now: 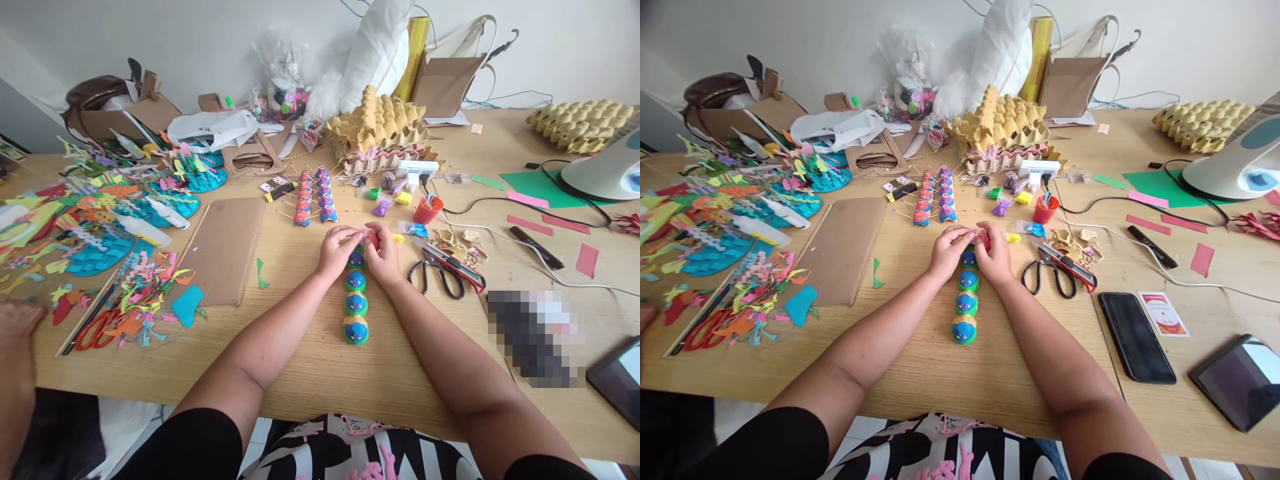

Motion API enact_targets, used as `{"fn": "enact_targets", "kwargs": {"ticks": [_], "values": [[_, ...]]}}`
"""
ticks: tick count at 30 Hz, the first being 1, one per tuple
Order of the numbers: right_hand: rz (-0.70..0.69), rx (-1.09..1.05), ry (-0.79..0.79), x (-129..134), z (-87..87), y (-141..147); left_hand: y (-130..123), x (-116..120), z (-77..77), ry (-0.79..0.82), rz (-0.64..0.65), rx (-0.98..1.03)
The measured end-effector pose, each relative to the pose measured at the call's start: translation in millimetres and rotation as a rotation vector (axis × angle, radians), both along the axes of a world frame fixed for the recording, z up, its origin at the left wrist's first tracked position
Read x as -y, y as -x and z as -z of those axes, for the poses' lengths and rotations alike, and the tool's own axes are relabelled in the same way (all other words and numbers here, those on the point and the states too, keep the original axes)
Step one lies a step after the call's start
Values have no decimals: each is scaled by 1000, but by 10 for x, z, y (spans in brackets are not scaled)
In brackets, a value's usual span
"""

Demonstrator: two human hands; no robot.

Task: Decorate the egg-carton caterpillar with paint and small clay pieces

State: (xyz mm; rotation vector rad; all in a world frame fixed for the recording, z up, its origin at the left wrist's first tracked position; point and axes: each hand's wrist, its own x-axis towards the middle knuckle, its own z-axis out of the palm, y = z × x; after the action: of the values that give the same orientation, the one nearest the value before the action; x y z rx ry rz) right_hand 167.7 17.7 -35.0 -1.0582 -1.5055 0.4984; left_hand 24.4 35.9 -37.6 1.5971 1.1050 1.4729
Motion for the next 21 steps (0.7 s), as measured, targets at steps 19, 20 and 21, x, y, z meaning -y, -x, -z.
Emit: {"fn": "enact_targets", "kwargs": {"ticks": [19,20,21], "values": [[116,-266,24,-58,14,7,29,-117,5,159,-326,492],[132,-281,24,-69,17,-1,36,-129,2,170,-358,500],[142,-286,27,-79,23,-7,37,-135,0,174,-363,497]]}}
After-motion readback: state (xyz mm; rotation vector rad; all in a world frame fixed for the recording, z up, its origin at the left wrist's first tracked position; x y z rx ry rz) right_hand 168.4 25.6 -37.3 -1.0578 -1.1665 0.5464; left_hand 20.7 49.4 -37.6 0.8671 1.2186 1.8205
